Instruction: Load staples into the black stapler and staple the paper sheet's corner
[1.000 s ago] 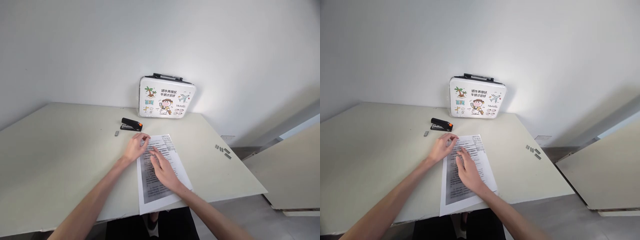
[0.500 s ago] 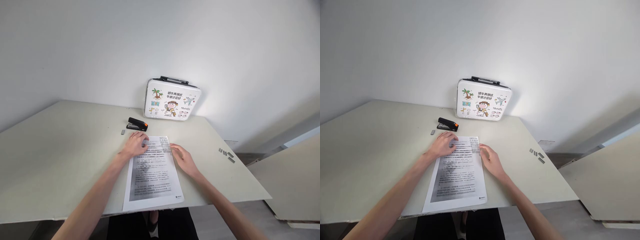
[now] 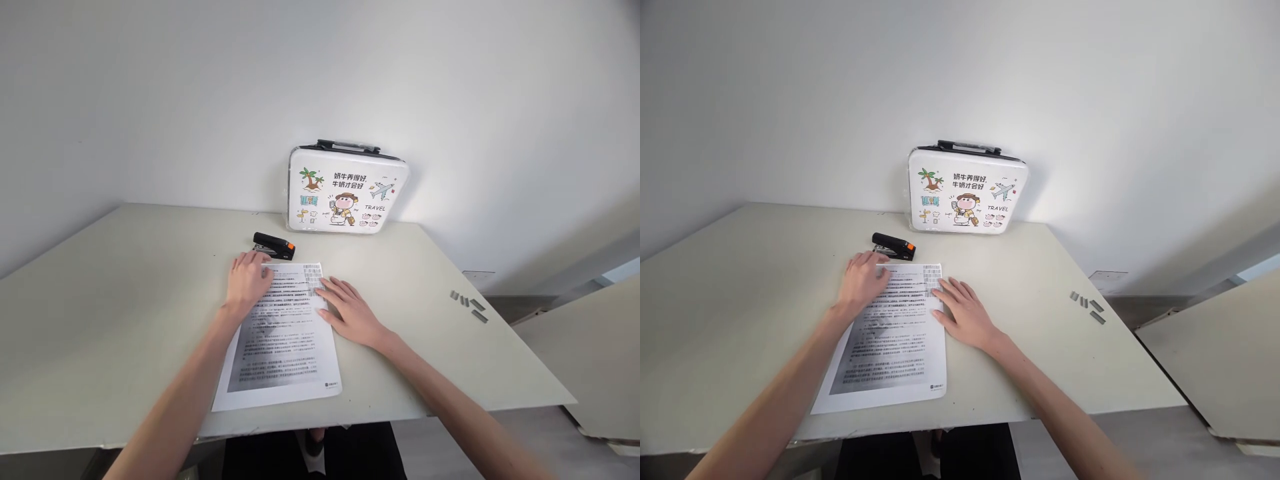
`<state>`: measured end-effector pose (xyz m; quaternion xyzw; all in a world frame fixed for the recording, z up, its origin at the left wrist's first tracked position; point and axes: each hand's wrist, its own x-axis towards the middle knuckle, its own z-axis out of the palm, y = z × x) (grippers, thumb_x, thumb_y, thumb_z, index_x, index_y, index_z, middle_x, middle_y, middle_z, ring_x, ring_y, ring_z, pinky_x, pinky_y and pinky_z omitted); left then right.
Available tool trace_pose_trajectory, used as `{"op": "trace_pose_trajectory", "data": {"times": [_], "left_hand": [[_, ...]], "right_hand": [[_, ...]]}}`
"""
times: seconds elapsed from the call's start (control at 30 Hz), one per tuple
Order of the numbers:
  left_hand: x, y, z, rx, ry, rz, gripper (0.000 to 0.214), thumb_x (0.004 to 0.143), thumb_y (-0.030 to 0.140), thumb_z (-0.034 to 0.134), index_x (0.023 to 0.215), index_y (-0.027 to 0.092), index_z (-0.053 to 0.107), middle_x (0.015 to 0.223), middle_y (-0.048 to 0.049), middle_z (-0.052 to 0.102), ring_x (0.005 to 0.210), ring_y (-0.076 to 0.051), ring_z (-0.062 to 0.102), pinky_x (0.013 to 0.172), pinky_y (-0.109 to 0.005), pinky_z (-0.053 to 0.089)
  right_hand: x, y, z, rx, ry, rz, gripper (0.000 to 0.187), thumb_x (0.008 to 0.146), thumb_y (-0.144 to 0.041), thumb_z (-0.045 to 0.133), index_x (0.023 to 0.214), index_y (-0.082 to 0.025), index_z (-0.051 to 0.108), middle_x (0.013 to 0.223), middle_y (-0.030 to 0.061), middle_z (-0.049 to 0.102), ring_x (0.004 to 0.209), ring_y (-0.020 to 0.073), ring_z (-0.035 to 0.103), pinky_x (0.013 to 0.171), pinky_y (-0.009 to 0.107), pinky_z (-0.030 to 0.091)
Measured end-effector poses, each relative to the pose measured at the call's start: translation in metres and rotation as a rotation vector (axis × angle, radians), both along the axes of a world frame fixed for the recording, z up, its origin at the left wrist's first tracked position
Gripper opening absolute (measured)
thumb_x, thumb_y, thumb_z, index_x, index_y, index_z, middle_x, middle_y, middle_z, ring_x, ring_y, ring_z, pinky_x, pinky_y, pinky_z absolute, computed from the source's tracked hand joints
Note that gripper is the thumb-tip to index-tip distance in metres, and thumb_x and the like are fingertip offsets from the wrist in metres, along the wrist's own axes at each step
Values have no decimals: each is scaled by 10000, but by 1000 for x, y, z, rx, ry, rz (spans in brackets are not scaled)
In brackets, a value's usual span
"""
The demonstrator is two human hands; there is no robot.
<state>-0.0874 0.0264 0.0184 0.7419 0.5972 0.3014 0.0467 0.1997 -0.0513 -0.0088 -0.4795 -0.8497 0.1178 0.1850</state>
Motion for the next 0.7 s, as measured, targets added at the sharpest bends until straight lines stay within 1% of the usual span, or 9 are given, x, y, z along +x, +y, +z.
{"op": "trace_pose_trajectory", "data": {"times": [0.07, 0.13, 0.23, 0.33, 0.4, 0.57, 0.7], "left_hand": [[-8, 3, -1, 55, 38, 132, 372, 920, 230, 521, 1248, 134, 664, 1278, -217, 635, 1267, -419, 524, 1124, -562, 374], [-18, 7, -3, 74, 79, 266, 429, 928, 294, 554, 1307, 110, 635, 1323, -234, 603, 1276, -423, 516, 1111, -549, 394], [-29, 14, -6, -6, 84, 389, 471, 914, 390, 604, 1293, 114, 646, 1321, -231, 608, 1274, -424, 526, 1107, -540, 403], [-34, 17, -9, -70, 58, 427, 415, 918, 465, 609, 1172, 153, 711, 1289, -212, 639, 1262, -429, 539, 1109, -553, 394], [-35, 18, -9, -79, 45, 427, 371, 924, 471, 603, 1102, 177, 739, 1284, -198, 655, 1260, -432, 541, 1104, -558, 392], [-41, 20, -9, -80, 51, 451, 327, 930, 413, 584, 1073, 180, 763, 1251, -194, 682, 1239, -426, 558, 1083, -550, 404], [-47, 21, -9, -79, 62, 461, 328, 943, 399, 568, 1066, 173, 771, 1215, -196, 704, 1222, -422, 576, 1072, -546, 414]], "right_hand": [[-3, 3, 0, -2, 8, 6, 559, 1094, -549, 426, 1573, -278, 528, 1731, 46, 372, 1632, 307, 272, 1325, 582, 256], [-4, 5, 0, -2, 21, 11, 556, 1094, -548, 426, 1571, -284, 529, 1729, 44, 375, 1632, 306, 271, 1325, 583, 255], [-4, 5, -2, -3, 42, 11, 558, 1093, -556, 423, 1577, -297, 521, 1731, 38, 371, 1634, 303, 267, 1325, 588, 254], [-3, 5, -4, 0, 64, 8, 552, 1093, -552, 425, 1579, -307, 518, 1732, 35, 369, 1631, 301, 277, 1327, 591, 250], [-3, 6, -5, 6, 71, 6, 545, 1094, -545, 425, 1577, -310, 520, 1728, 32, 376, 1629, 301, 281, 1329, 591, 249], [-4, 6, -6, 21, 67, 6, 541, 1095, -516, 424, 1561, -269, 545, 1717, 44, 400, 1625, 317, 289, 1333, 576, 246], [-5, 6, -5, 25, 89, 0, 522, 1094, -529, 424, 1545, -306, 562, 1707, 34, 418, 1615, 320, 309, 1321, 597, 262]]}}
